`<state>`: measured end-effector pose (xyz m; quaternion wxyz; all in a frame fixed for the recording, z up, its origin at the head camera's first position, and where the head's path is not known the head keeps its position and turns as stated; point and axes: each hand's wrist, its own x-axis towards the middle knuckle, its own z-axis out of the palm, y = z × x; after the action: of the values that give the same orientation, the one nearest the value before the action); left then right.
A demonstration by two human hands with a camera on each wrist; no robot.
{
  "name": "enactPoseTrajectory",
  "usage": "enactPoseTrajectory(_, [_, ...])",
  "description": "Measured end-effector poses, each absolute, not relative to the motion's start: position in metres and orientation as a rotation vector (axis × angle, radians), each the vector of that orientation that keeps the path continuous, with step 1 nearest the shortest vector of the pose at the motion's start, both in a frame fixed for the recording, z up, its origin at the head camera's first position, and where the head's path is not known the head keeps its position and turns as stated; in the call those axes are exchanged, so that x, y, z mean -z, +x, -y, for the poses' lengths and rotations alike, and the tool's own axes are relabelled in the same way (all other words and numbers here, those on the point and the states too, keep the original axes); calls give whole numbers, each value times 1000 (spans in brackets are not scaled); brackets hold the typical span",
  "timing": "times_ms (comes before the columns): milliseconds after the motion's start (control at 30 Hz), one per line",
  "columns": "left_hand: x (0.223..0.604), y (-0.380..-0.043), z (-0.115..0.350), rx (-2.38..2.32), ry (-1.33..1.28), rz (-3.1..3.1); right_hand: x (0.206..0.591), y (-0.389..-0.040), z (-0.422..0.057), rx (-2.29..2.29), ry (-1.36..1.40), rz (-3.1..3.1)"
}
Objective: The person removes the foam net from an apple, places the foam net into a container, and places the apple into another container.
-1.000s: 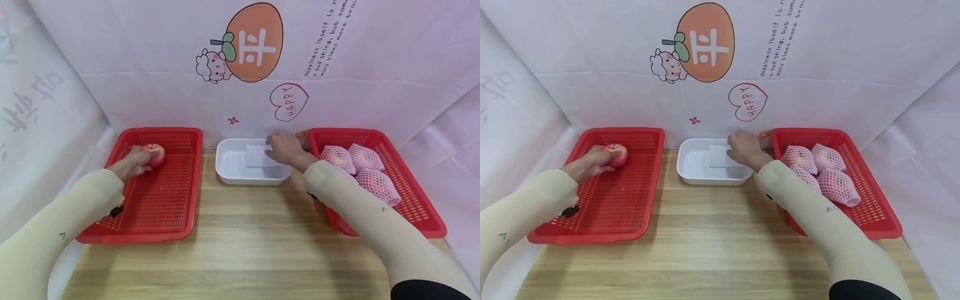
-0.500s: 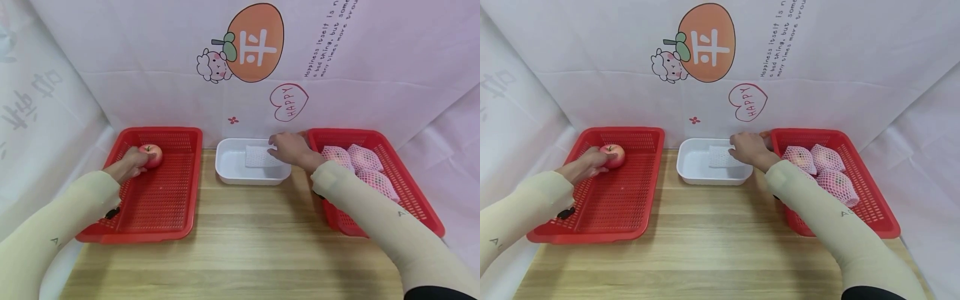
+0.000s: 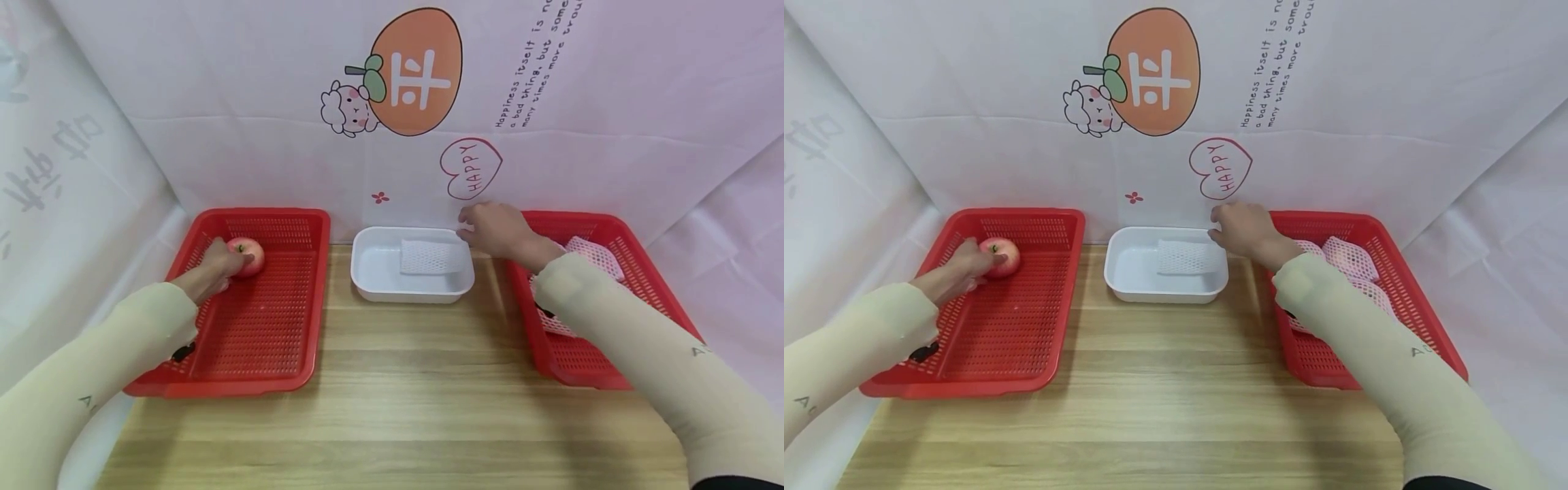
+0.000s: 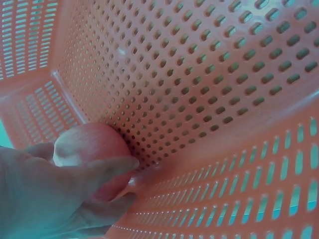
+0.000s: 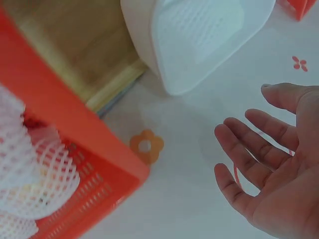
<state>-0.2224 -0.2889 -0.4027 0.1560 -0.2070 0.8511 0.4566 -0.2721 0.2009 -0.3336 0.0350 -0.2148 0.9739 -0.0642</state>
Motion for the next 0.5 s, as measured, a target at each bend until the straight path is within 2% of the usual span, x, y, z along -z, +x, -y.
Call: enactPoseTrajectory(500, [396, -211, 285, -1380, -556, -2507, 317, -268, -234, 169, -667, -2996])
